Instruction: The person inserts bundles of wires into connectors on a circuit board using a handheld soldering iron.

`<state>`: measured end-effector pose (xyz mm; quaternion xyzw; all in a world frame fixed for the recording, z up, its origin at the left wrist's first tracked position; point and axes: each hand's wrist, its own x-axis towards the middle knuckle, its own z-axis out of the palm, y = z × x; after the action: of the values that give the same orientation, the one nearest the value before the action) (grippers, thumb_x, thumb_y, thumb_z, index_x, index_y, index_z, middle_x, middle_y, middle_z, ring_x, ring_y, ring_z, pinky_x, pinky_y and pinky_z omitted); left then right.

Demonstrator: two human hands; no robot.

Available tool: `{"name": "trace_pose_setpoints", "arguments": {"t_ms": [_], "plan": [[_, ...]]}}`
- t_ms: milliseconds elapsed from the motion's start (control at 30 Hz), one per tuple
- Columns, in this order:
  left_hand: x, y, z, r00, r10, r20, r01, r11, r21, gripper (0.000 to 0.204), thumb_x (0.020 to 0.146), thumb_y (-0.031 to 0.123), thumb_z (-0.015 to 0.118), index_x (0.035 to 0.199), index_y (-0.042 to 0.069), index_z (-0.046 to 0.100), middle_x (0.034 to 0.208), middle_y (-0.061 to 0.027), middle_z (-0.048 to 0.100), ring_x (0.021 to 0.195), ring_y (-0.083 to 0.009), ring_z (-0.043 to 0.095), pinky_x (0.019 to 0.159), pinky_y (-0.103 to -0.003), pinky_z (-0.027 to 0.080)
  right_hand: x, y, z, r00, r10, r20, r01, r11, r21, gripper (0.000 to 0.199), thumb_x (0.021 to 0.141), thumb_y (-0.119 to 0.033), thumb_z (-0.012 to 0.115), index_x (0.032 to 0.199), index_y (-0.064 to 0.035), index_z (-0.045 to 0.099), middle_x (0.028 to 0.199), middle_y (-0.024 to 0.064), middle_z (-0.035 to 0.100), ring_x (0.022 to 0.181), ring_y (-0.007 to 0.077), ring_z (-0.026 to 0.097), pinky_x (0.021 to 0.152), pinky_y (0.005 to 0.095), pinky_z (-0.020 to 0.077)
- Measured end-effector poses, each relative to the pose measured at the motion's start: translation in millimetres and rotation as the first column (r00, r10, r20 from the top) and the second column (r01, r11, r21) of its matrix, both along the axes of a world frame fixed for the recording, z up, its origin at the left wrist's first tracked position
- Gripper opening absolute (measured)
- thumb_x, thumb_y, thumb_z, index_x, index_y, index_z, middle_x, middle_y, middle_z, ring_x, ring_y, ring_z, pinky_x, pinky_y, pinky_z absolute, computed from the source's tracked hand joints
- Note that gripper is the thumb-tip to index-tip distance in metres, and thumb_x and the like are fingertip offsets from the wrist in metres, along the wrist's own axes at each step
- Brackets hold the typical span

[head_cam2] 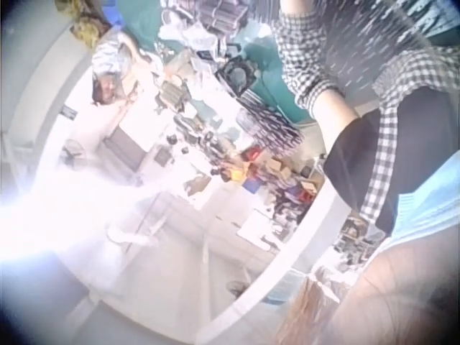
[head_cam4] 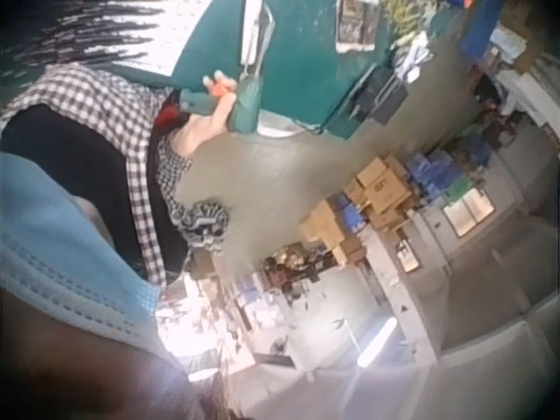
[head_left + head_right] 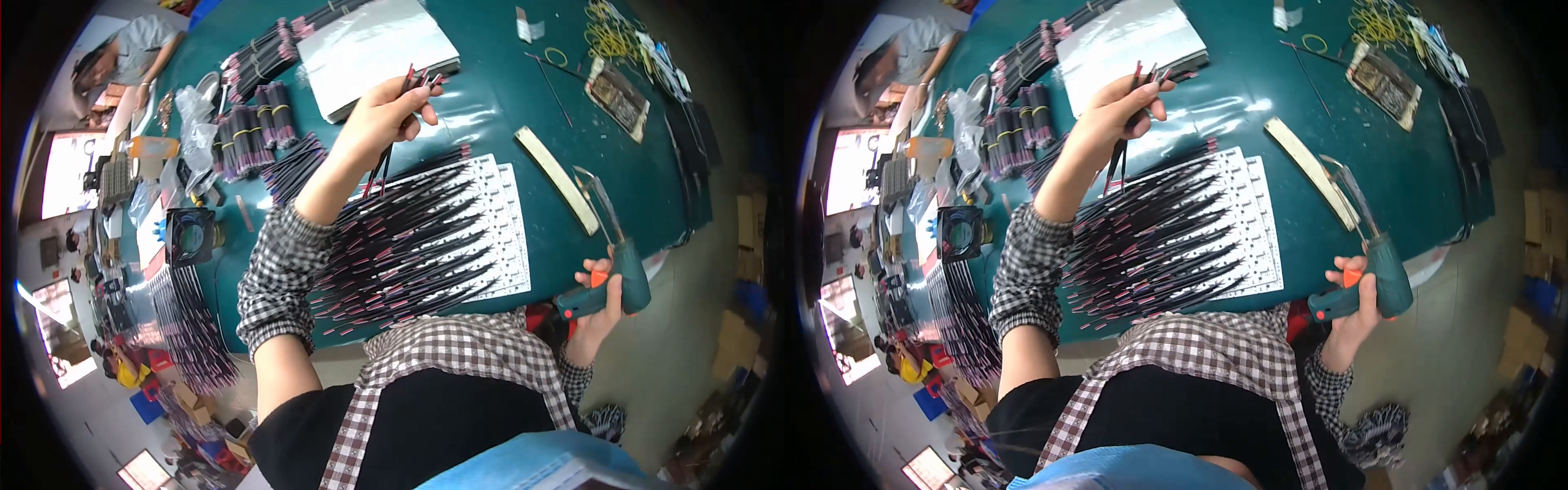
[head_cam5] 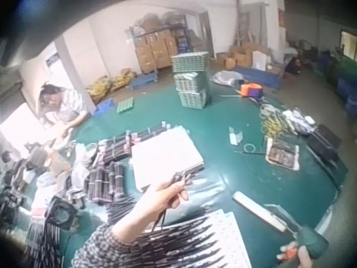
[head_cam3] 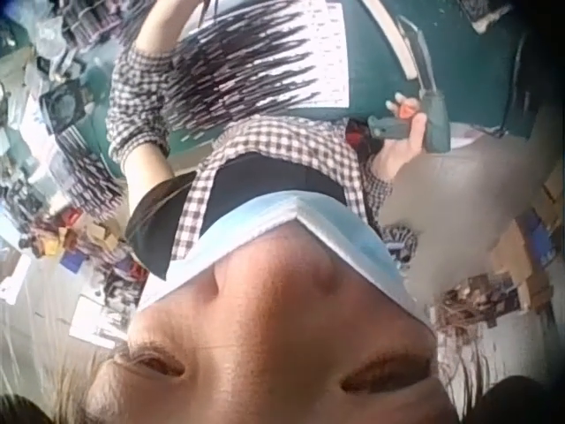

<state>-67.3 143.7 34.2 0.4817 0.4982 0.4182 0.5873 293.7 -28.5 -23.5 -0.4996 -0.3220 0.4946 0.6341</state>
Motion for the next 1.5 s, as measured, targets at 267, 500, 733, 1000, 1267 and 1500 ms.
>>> {"name": "trace_pose_setpoints", "arguments": {"t_ms": [267, 500, 733, 1000, 1267, 1500], "plan": [[26, -44, 25, 0.966, -0.053, 0.253, 0.103, 0.977, -0.188, 0.024, 0.097, 0.019, 0.064, 0.112, 0.0, 0.06, 0.087, -0.0013, 0.063, 0.064, -0.0029, 0.048, 0.051, -0.017, 0.032, -13, -15, 56, 0.997, 0.021, 0.08, -0.022, 1.0, 0.021, 0.036, 0.1, -0.018, 0.05, 0.127, 0.0059, 0.051, 0.104, 0.0159, 0.061, 0.099, 0.0275, 0.065, 0.078, 0.0377, 0.0606], [25, -51, 12, 0.959, -0.071, 0.274, 0.147, 0.952, -0.268, 0.019, 0.092, 0.02, 0.071, 0.101, 0.004, 0.066, 0.086, -0.0021, 0.069, 0.061, -0.0013, 0.051, 0.051, -0.015, 0.033, -27, 0, 62, 0.99, 0.091, 0.112, -0.09, 0.996, -0.012, 0.036, 0.099, -0.019, 0.053, 0.124, 0.0065, 0.053, 0.104, 0.0175, 0.062, 0.1, 0.0305, 0.065, 0.078, 0.0382, 0.0608], [18, -67, 0, 0.999, -0.017, 0.028, 0.022, 0.978, -0.209, 0.023, 0.094, 0.018, 0.069, 0.105, -0.001, 0.065, 0.088, -0.0045, 0.07, 0.066, -0.0051, 0.057, 0.059, -0.019, 0.044, -33, 11, 60, 0.989, 0.097, 0.112, -0.087, 0.993, -0.085, 0.038, 0.099, -0.02, 0.054, 0.126, 0.0066, 0.052, 0.104, 0.0167, 0.062, 0.099, 0.0308, 0.066, 0.077, 0.038, 0.0611], [35, -46, 2, 0.992, -0.106, 0.072, 0.125, 0.923, -0.364, 0.024, 0.094, 0.018, 0.068, 0.108, -0.001, 0.064, 0.086, -0.0055, 0.071, 0.063, -0.0056, 0.056, 0.053, -0.018, 0.04, -34, 24, 46, 0.968, 0.195, 0.161, -0.185, 0.98, -0.07, 0.045, 0.096, -0.021, 0.058, 0.13, 0.0075, 0.052, 0.107, 0.0183, 0.064, 0.105, 0.0334, 0.065, 0.078, 0.0404, 0.0615], [79, -40, -64, 0.772, 0.03, -0.635, -0.002, 0.999, 0.045, 0.017, 0.079, 0.012, 0.069, 0.085, -0.004, 0.067, 0.07, -0.0068, 0.068, 0.063, -0.0114, 0.061, 0.063, -0.028, 0.05, -28, 31, 27, 0.908, 0.281, 0.312, -0.255, 0.959, -0.123, 0.041, 0.097, -0.023, 0.057, 0.123, 0.008, 0.055, 0.115, 0.0196, 0.062, 0.111, 0.0339, 0.063, 0.08, 0.0389, 0.0613], [95, -45, -65, 0.722, 0.223, -0.655, -0.138, 0.974, 0.18, 0.018, 0.078, 0.014, 0.066, 0.073, -0.002, 0.058, 0.064, -0.0178, 0.062, 0.062, -0.0373, 0.064, 0.06, -0.043, 0.051, -23, 34, 26, 0.865, 0.374, 0.336, -0.309, 0.923, -0.23, 0.035, 0.095, -0.021, 0.058, 0.113, 0.0086, 0.059, 0.109, 0.0209, 0.063, 0.101, 0.0288, 0.065, 0.077, 0.035, 0.0598]]}}
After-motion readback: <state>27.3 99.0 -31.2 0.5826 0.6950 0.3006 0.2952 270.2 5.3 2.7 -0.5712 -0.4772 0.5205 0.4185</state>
